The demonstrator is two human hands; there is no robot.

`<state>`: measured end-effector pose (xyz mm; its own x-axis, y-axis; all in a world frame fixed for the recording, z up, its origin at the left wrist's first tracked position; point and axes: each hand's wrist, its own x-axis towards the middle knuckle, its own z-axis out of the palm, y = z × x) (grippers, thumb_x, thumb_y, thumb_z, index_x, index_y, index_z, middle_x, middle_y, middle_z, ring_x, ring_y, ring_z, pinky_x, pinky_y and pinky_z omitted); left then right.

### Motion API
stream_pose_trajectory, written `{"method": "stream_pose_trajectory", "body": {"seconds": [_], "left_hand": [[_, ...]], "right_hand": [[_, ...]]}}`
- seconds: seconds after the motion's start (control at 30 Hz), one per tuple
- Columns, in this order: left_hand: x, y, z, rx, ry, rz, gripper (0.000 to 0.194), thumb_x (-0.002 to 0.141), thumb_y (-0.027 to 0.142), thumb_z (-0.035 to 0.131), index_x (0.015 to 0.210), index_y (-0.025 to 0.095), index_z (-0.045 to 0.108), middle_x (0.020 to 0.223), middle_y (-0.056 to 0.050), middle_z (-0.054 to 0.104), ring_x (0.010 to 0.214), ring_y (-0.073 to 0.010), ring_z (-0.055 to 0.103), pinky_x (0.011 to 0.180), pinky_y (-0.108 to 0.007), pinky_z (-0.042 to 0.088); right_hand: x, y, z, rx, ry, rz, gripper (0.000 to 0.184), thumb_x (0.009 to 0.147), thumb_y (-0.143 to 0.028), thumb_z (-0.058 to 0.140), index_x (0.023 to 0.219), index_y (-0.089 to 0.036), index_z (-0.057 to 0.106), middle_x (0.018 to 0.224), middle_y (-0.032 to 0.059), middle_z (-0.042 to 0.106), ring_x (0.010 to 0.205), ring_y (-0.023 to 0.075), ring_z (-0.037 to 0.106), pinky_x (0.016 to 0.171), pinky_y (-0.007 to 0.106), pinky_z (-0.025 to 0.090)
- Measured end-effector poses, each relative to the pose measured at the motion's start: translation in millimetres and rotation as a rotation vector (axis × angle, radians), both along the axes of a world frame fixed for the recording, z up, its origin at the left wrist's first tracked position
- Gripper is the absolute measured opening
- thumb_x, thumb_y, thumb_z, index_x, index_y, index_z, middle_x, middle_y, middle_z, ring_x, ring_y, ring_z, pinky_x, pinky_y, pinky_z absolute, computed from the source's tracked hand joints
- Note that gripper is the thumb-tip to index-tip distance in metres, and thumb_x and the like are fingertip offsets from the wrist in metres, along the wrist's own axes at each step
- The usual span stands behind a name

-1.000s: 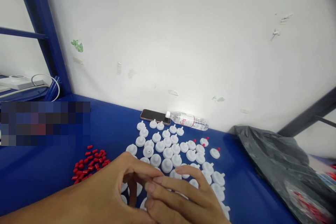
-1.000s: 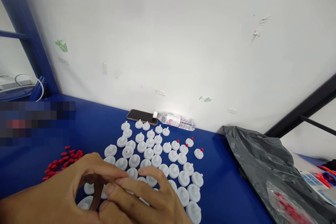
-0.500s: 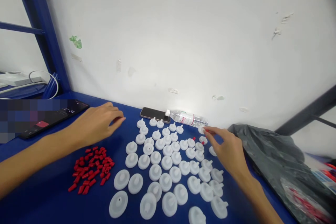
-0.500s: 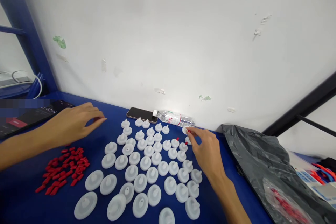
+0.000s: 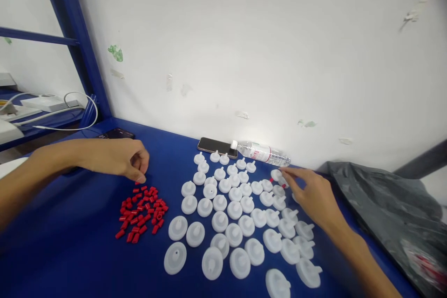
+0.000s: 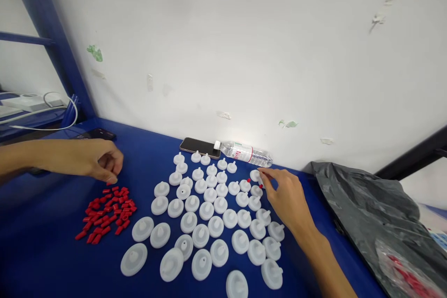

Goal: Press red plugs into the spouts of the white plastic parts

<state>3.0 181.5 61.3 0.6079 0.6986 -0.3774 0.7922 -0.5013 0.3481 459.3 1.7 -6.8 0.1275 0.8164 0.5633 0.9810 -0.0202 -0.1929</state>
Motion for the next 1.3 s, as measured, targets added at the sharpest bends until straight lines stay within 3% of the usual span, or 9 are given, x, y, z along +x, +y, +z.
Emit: {"method": "stream_pose_trajectory", "body": {"seconds": [0.13,0.27,0.37,0.5,0.73,0.87,1.03,1.17,1.3], "left_hand": [[-7.2,7.4,-9.1,-0.142,0.008,0.003,0.027,0.078,0.04,0.073,0.09,0.016,0.079,0.073,-0.005,0.073,0.069,-0.0203,0.066,0.054,-0.022,0.044],[-7.9,10.9,-16.7,-0.145,-0.043,-0.005,0.024,0.078,0.037,0.068,0.085,0.016,0.079,0.066,-0.003,0.069,0.064,-0.0196,0.064,0.051,-0.023,0.046],[-5.0,9.5,-22.1,-0.052,-0.108,-0.011,0.021,0.079,0.03,0.063,0.078,0.016,0.078,0.063,-0.002,0.068,0.058,-0.0166,0.061,0.049,-0.022,0.042],[3.5,5.9,-27.5,0.122,-0.191,-0.042,0.017,0.078,0.023,0.059,0.072,0.018,0.075,0.061,0.002,0.068,0.057,-0.0132,0.058,0.053,-0.021,0.04],[21.9,1.7,-28.0,0.353,-0.293,-0.08,0.017,0.081,0.018,0.056,0.067,0.019,0.066,0.06,0.006,0.064,0.055,-0.0099,0.055,0.055,-0.022,0.039],[29.9,-2.8,-25.4,0.444,-0.349,-0.1,0.016,0.083,0.018,0.055,0.071,0.019,0.066,0.061,0.007,0.062,0.057,-0.009,0.053,0.057,-0.022,0.038],[39.6,-14.5,-20.2,0.494,-0.438,-0.113,0.02,0.089,0.024,0.056,0.089,0.018,0.075,0.072,0.005,0.069,0.062,-0.0098,0.057,0.061,-0.021,0.043],[47.0,-22.7,-20.3,0.49,-0.522,-0.102,0.024,0.094,0.032,0.057,0.095,0.02,0.078,0.074,0.004,0.07,0.056,-0.0091,0.053,0.056,-0.02,0.045],[55.0,-35.1,-24.9,0.483,-0.66,-0.067,0.027,0.096,0.043,0.061,0.1,0.022,0.078,0.078,0.001,0.073,0.053,-0.0095,0.054,0.053,-0.022,0.049]], "right_hand": [[0.5,2.5,-4.5,-0.035,-0.009,0.014,0.037,0.101,-0.041,0.052,0.109,-0.02,0.081,0.107,0.0099,0.083,0.1,0.031,0.078,0.09,0.043,0.059],[-2.9,2.0,-1.6,-0.031,-0.007,0.013,0.038,0.103,-0.042,0.049,0.113,-0.02,0.079,0.109,0.0099,0.083,0.101,0.0297,0.078,0.092,0.043,0.058],[-6.9,-1.3,5.7,-0.027,0.0,0.003,0.036,0.105,-0.042,0.049,0.114,-0.021,0.077,0.108,0.0078,0.083,0.1,0.0278,0.077,0.093,0.041,0.057],[-9.6,-6.6,16.3,-0.041,0.009,-0.024,0.035,0.104,-0.044,0.05,0.098,-0.022,0.076,0.097,0.007,0.082,0.089,0.0275,0.076,0.087,0.041,0.056],[-9.4,-14.4,29.2,-0.192,0.022,0.005,0.036,0.1,-0.052,0.057,0.089,-0.026,0.079,0.088,0.0034,0.081,0.082,0.0255,0.076,0.076,0.037,0.054],[-11.6,-20.3,33.9,-0.274,0.05,0.009,0.033,0.096,-0.057,0.064,0.088,-0.029,0.08,0.075,-0.0002,0.079,0.065,0.0214,0.072,0.061,0.032,0.051],[-16.4,-24.5,34.7,-0.368,0.074,0.067,0.019,0.088,-0.046,0.074,0.076,-0.032,0.08,0.07,-0.002,0.079,0.056,0.0195,0.07,0.05,0.028,0.047],[-20.6,-27.7,45.6,-0.337,0.114,0.085,0.027,0.097,-0.049,0.062,0.085,-0.03,0.077,0.079,0.0004,0.081,0.064,0.0207,0.074,0.057,0.029,0.054],[-34.4,-29.8,51.9,-0.165,0.357,0.137,0.03,0.102,-0.055,0.056,0.095,-0.027,0.063,0.117,0.0096,0.081,0.084,0.0252,0.08,0.062,0.033,0.063]]}}
